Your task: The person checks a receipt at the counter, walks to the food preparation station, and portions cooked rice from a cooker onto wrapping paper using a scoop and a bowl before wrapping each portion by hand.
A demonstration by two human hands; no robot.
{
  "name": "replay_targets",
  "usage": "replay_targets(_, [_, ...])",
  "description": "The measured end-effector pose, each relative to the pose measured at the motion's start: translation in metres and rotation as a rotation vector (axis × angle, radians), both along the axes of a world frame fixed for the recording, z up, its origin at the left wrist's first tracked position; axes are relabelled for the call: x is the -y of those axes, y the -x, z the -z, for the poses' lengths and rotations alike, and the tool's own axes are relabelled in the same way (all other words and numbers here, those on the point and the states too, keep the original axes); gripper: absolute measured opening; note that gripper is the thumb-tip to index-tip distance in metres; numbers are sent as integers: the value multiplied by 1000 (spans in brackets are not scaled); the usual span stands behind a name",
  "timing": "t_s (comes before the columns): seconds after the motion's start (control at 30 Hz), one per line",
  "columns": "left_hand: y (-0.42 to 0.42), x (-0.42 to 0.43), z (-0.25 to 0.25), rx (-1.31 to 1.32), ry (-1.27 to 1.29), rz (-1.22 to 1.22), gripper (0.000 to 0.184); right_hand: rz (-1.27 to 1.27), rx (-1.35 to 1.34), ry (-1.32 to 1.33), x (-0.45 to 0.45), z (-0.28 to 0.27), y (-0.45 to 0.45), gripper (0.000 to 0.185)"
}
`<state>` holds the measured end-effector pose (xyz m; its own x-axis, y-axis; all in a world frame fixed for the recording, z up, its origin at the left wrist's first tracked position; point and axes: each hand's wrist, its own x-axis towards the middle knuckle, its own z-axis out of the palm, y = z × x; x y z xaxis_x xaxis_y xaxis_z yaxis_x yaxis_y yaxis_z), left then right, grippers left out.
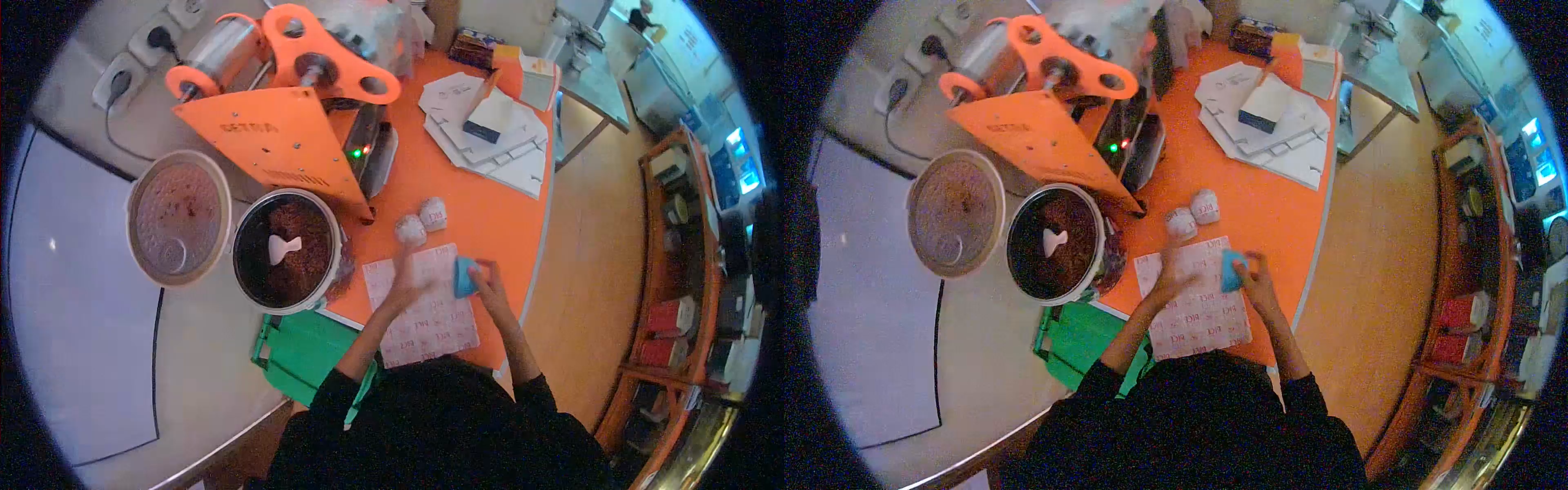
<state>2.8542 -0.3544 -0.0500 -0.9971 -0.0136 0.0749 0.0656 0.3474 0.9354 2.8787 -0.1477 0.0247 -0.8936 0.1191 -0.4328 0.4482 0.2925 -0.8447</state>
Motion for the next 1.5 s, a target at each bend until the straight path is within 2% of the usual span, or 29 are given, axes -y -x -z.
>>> replay_targets(0.03, [-13,2,2,-144,151,87,87,-43,80,215,10,0,1,54])
replay_targets(0.07, [-28,6,-17,-18,23,117,91,-71,76,214,21,-3,3,54])
replay_targets(0.13, [-59,17,-67,220,-244,155,97,-559,167,160,46,-17,10,55])
replay_targets(0.17, [-71,24,-82,328,-383,171,100,-604,161,156,62,-31,15,55])
replay_targets(0.23, [-91,42,-83,299,-392,48,99,-742,-438,-599,96,-64,28,47])
replay_targets(0.3, [-112,59,-64,110,-105,20,96,-665,-905,-448,156,-105,58,41])
replay_targets(0.33, [-122,66,-57,238,-47,21,100,-770,-1034,-462,190,-125,67,37])
replay_targets(0.37, [-131,70,-53,229,-50,-8,100,-870,-1165,-474,222,-139,72,32])
replay_targets(0.43, [-144,75,-45,220,115,-50,103,-952,-1299,-715,276,-132,80,30])
replay_targets(0.47, [-151,74,-38,198,116,-108,105,-972,-1324,-703,297,-123,80,30])
replay_targets(0.53, [-148,68,-28,214,203,-92,103,-1065,-1082,-1041,336,-100,80,23])
replay_targets(0.57, [-144,61,-24,244,292,-41,102,-1087,-1106,-1039,352,-85,82,23])
replay_targets(0.63, [-132,44,8,52,332,-12,105,-1117,-776,-979,376,-55,86,21])
replay_targets(0.7, [-123,31,-2,176,565,120,103,-1212,-833,-1059,388,-38,83,24])
replay_targets(0.77, [-124,34,-14,200,513,126,101,-1291,-883,-1143,391,-44,80,28])
replay_targets(0.83, [-136,48,-31,-95,414,17,102,-1387,-892,-1087,385,-68,75,29])
replay_targets(0.87, [-139,56,-31,-101,406,16,102,-1389,-891,-1099,379,-86,74,29])
replay_targets(0.93, [-146,78,-32,-77,292,-135,113,-1494,-782,-987,359,-131,77,37])
replay_targets(1.0, [-168,98,-34,-64,274,-518,105,-1507,-852,-992,342,-172,87,35])
replay_targets(1.07, [-174,127,-49,-40,279,-767,106,-1519,-914,-994,340,-181,102,32])
replay_targets(1.13, [-164,155,-70,-151,298,-884,112,-1446,-892,-1195,343,-167,121,26])
replay_targets(1.23, [-145,180,-102,-281,307,-851,112,-1287,-952,-1220,359,-135,132,21])
replay_targets(1.27, [-142,183,-111,-250,321,-841,115,-1286,-949,-1223,364,-132,134,21])
replay_targets(1.33, [-132,185,-108,-296,275,-829,115,-1412,-1161,-1161,375,-127,136,14])
replay_targets(1.37, [-130,184,-104,-339,229,-818,115,-1409,-1150,-1161,379,-126,137,14])
replay_targets(1.43, [-125,184,-98,-340,211,-836,115,-1664,-1106,-1174,392,-129,141,12])
replay_targets(1.5, [-117,182,-88,-359,188,-843,115,-1698,-957,-1219,407,-131,140,20])
